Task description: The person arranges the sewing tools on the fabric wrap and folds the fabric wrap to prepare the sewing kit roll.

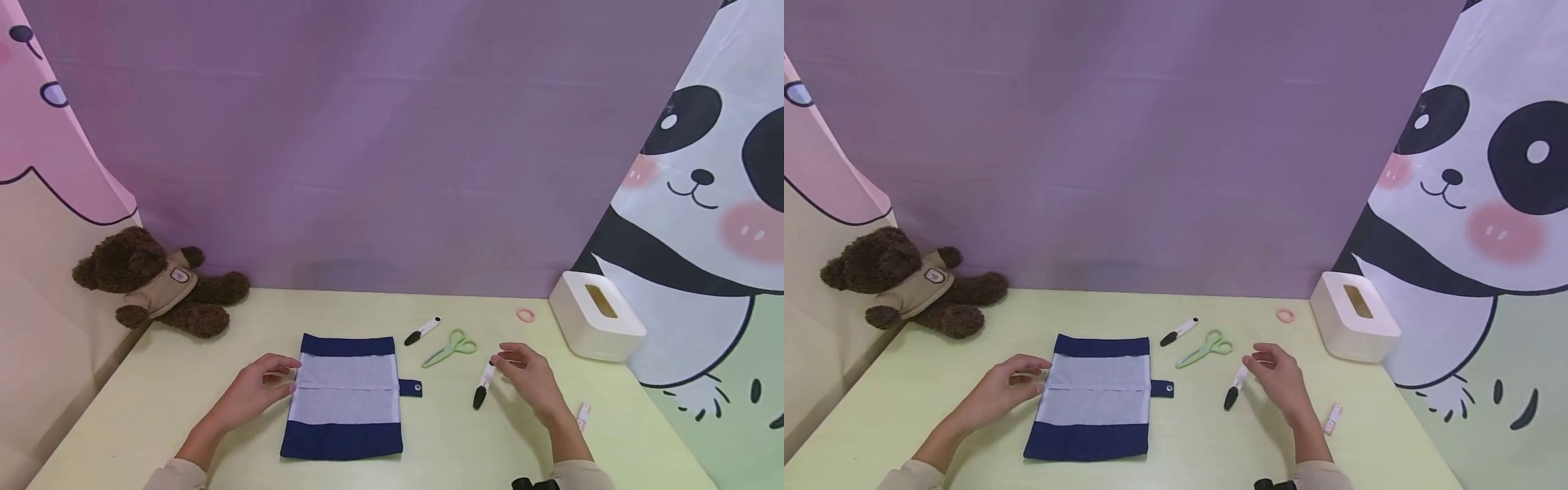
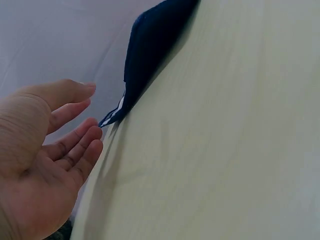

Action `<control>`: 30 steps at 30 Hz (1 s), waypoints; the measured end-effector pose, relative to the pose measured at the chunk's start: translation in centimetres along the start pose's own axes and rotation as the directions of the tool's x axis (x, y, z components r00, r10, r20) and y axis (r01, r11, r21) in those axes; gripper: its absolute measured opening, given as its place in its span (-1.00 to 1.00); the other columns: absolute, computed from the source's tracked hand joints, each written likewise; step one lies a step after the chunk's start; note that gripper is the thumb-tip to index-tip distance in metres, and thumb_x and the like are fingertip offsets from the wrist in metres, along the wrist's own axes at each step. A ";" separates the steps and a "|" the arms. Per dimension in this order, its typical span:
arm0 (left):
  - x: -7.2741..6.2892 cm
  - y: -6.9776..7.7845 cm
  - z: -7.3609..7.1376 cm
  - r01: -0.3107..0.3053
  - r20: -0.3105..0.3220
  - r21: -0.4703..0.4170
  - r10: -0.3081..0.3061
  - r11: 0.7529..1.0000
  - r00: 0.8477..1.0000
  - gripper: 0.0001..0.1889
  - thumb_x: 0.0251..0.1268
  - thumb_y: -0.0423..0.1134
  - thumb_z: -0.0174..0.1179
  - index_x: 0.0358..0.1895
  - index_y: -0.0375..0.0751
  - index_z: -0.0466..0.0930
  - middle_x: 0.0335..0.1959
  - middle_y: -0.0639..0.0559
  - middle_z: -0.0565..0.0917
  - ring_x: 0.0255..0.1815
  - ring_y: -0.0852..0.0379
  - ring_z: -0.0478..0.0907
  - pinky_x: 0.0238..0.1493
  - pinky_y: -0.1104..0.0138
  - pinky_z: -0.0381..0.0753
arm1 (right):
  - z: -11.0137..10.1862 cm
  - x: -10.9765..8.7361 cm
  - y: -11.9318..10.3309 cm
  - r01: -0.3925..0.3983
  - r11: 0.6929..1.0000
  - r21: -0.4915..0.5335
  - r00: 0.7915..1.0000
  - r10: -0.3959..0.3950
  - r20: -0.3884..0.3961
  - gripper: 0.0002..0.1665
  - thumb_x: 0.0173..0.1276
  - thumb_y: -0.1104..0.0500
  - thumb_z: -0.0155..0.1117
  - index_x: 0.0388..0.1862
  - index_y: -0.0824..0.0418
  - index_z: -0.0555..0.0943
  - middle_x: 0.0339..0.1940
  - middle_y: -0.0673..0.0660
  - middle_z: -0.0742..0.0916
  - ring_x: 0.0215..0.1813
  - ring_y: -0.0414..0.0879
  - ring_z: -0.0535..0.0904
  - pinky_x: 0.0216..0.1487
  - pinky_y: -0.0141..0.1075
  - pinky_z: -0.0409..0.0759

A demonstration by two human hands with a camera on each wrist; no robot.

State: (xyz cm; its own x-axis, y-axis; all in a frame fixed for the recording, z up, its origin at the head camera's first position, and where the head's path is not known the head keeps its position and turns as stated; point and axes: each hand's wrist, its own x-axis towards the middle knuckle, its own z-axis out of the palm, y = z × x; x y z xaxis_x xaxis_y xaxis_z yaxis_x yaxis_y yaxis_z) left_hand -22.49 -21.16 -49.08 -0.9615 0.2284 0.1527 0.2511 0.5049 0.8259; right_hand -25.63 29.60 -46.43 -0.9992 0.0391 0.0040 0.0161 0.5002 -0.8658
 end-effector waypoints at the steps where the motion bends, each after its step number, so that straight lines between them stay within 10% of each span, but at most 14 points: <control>1: 0.1 -0.1 0.1 -0.009 0.001 -0.006 0.009 1.000 1.000 -0.64 0.35 -0.25 0.38 0.19 -0.11 0.65 0.15 -0.03 0.68 0.17 -0.08 0.66 0.25 0.18 0.62 | 0.2 0.0 0.2 -0.011 1.000 0.004 1.000 0.011 -0.008 -0.38 0.53 0.06 0.29 0.42 0.35 0.44 0.27 0.36 0.67 0.02 -0.33 0.66 0.04 -0.38 0.67; 15: 0.0 -1.2 1.2 0.055 -0.034 0.045 -0.053 0.997 0.998 -0.65 0.24 -0.25 0.47 0.09 -0.01 0.70 0.09 0.09 0.69 0.11 0.08 0.64 0.21 0.35 0.59 | 2.0 0.2 2.0 -0.016 0.999 -0.034 0.989 0.011 -0.150 -0.42 0.35 0.16 0.46 0.27 0.37 0.56 0.08 0.32 0.76 -0.15 -0.47 0.59 -0.09 -0.61 0.53; 30: -0.2 -1.2 1.3 0.051 -0.043 0.073 -0.048 0.996 0.998 -0.65 0.23 -0.22 0.48 0.08 0.04 0.70 0.09 0.14 0.68 0.11 0.10 0.64 0.19 0.35 0.60 | 3.0 0.3 1.9 -0.007 0.984 -0.178 0.989 -0.019 -0.146 -0.36 0.29 0.13 0.51 0.28 0.40 0.59 0.08 0.34 0.72 0.05 0.08 0.67 -0.01 -0.39 0.58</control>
State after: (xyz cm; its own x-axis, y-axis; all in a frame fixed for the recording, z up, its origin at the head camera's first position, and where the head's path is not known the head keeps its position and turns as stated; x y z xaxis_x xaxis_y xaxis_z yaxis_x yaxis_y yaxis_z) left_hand -22.48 -20.68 -50.78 -0.9763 0.1680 0.1364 0.2094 0.5751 0.7909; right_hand -25.98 27.97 -49.52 -0.9834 0.1555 0.0934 0.0297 0.6459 -0.7628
